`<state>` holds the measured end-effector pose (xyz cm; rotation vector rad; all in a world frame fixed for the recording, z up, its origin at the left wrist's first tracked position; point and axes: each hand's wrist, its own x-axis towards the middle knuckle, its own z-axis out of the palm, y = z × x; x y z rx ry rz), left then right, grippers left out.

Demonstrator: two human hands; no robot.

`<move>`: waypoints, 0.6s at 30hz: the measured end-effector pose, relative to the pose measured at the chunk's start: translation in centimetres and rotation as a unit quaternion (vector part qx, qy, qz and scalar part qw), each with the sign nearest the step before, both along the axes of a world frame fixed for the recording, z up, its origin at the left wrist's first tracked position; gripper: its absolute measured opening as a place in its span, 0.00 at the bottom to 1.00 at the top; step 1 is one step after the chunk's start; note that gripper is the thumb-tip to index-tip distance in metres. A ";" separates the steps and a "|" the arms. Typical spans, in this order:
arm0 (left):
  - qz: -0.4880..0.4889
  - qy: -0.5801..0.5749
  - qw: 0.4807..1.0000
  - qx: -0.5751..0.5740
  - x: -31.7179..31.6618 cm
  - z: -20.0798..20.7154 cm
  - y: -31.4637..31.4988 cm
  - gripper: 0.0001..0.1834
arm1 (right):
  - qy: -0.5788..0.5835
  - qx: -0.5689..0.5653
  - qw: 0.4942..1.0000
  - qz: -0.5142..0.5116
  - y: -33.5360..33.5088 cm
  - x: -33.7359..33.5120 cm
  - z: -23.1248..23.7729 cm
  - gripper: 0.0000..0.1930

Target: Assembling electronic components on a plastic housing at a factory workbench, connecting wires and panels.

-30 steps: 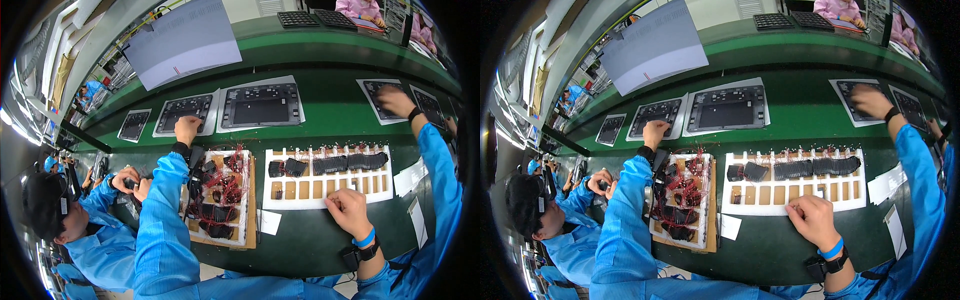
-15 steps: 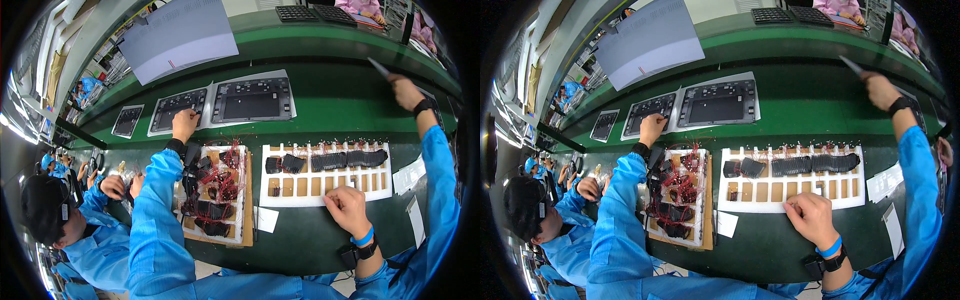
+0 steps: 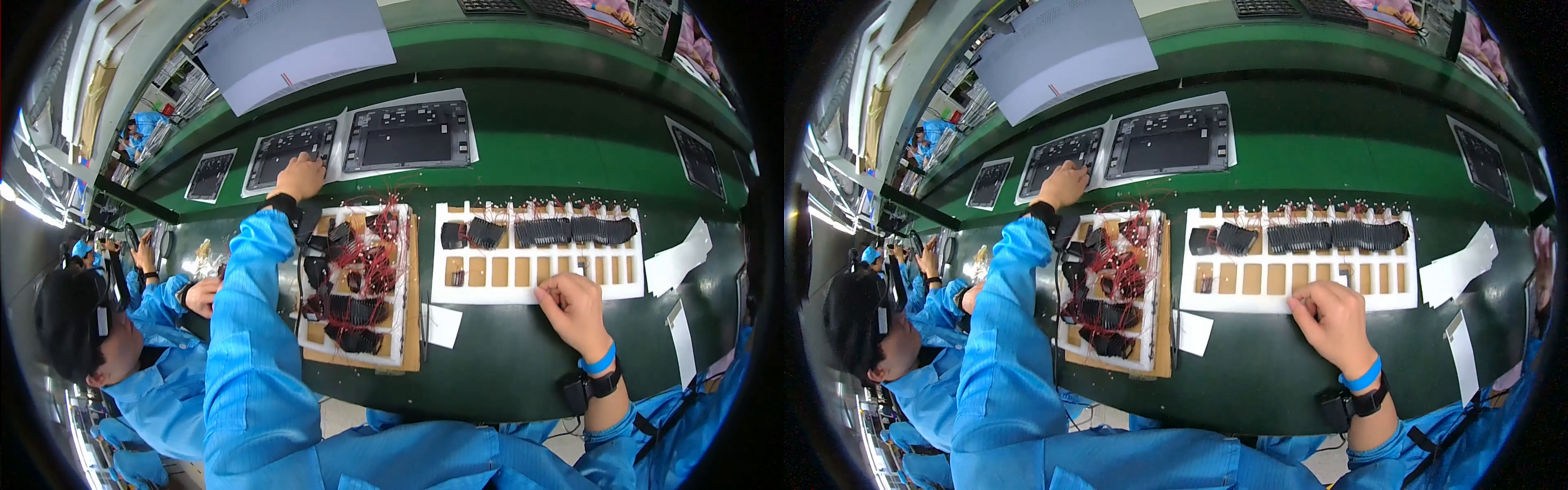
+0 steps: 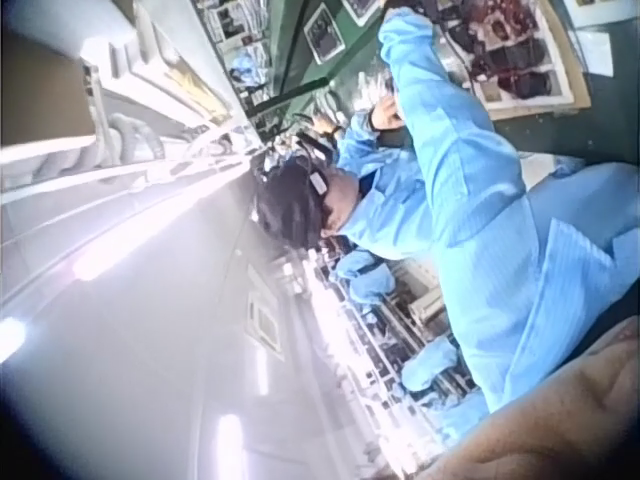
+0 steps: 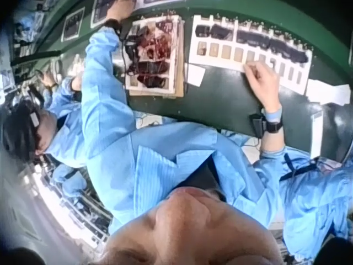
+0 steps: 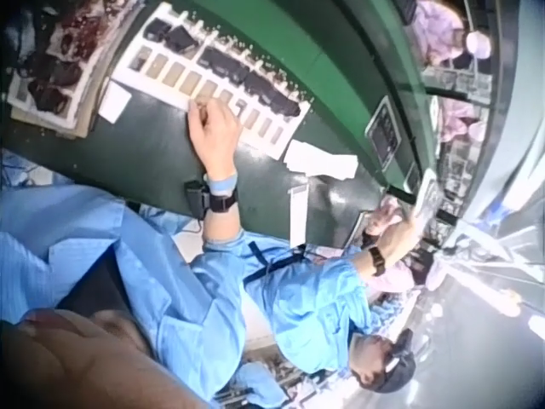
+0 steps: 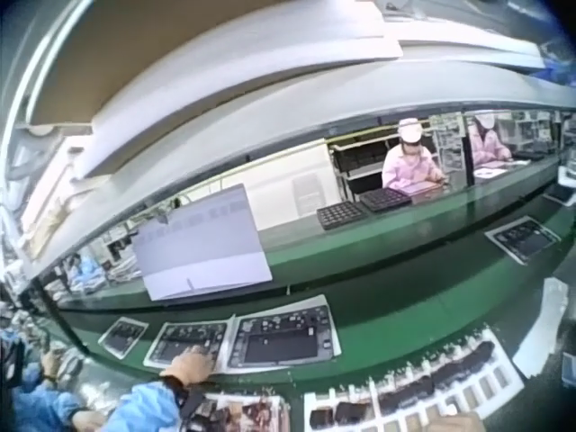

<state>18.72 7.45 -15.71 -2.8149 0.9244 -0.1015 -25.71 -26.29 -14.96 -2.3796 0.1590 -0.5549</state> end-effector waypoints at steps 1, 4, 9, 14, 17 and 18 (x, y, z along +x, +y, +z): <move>-0.085 0.028 0.993 0.081 3.6 -0.6 3.1 0.19 | -0.001 0.013 1.000 0.009 0.3 0.1 0.3 0.05; -0.062 0.162 0.979 -0.107 3.8 1.0 6.7 0.21 | -0.011 0.027 0.999 0.025 0.1 0.3 -0.5 0.05; -0.025 0.311 0.934 -0.175 -5.7 10.1 3.4 0.16 | -0.004 -0.010 1.000 0.010 -0.1 -0.5 -0.3 0.06; -0.171 0.165 0.964 -0.117 -14.0 7.7 1.5 0.13 | -0.001 0.000 1.000 0.009 0.1 -0.6 0.1 0.06; -0.155 0.147 0.967 -0.139 -15.0 5.6 1.5 0.12 | -0.005 0.013 1.000 0.012 0.3 -0.4 -0.1 0.05; -0.156 0.145 0.967 -0.143 -14.8 5.3 1.6 0.12 | -0.008 0.022 1.000 0.014 0.4 -0.4 -0.2 0.05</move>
